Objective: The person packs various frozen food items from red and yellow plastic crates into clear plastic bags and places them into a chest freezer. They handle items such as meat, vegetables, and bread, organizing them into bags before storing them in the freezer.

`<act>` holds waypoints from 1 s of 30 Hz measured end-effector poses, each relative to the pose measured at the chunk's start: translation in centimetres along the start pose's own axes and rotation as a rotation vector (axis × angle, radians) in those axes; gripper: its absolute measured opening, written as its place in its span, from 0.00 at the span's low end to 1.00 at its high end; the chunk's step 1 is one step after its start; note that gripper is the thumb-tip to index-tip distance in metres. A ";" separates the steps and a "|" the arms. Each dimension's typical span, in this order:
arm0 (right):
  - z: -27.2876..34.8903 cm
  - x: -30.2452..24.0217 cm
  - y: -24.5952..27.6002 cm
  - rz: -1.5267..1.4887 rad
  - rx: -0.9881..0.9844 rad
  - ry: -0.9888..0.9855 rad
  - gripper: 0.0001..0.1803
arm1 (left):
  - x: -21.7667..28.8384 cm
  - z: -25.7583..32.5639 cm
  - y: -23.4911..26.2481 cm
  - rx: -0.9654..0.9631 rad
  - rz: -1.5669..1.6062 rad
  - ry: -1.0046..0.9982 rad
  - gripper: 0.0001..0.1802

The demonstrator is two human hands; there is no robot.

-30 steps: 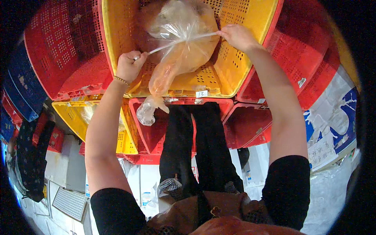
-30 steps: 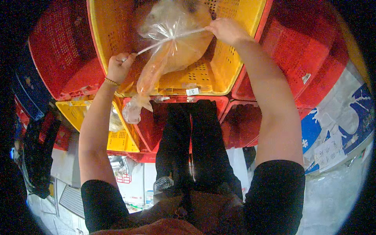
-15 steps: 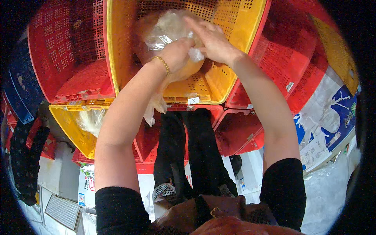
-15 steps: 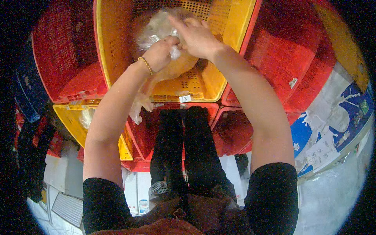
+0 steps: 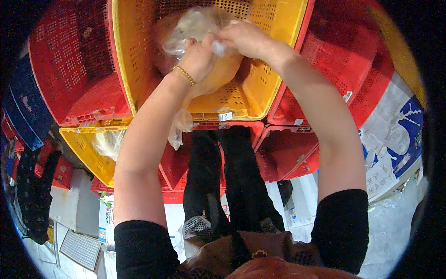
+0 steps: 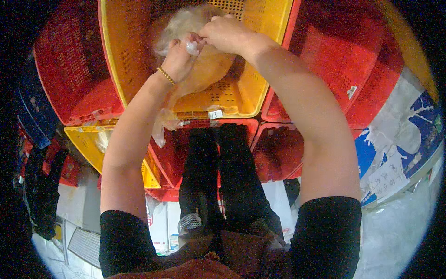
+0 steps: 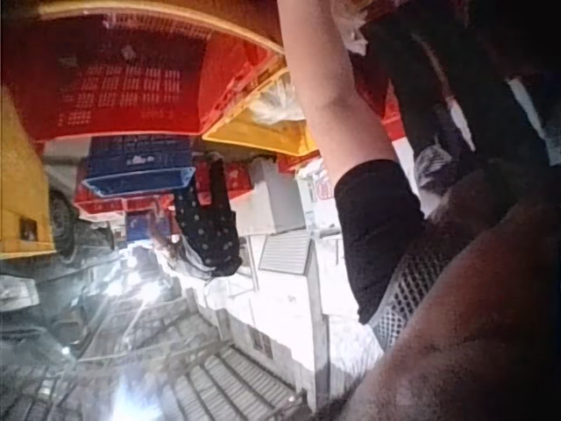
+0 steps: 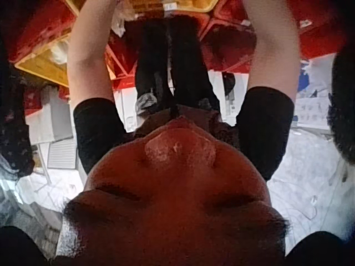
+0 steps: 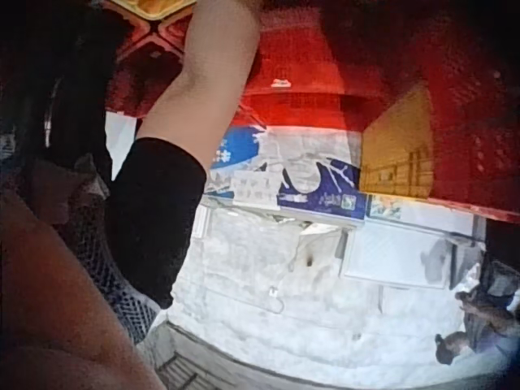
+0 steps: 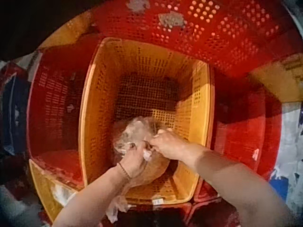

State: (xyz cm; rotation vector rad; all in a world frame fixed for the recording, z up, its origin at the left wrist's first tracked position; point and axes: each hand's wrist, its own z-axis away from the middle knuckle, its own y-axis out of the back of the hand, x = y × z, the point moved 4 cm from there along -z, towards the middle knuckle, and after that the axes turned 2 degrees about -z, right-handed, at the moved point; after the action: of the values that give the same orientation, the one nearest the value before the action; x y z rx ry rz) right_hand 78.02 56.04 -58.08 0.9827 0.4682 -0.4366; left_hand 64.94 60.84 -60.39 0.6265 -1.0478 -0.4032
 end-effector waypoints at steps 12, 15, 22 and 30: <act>8.4 -5.4 -2.6 -0.145 0.018 0.012 0.14 | -4.2 1.2 0.6 -0.138 0.788 0.420 0.07; 8.0 -5.7 -4.8 -0.235 0.021 -0.035 0.15 | -3.6 1.1 1.2 -0.133 0.653 0.366 0.08; -0.9 -1.6 -2.9 -0.466 0.462 -0.039 0.17 | 0.3 0.4 2.8 0.102 -0.226 -0.299 0.09; -4.1 1.7 -5.1 -0.716 0.020 -0.101 0.16 | -0.6 0.5 2.6 0.397 -0.288 -0.283 0.11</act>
State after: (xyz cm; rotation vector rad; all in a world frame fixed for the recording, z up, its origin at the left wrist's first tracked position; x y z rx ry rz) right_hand 75.86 56.88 -64.43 0.7856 0.7216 -1.1292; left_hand 64.22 63.06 -58.92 1.1058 -1.3272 -0.5511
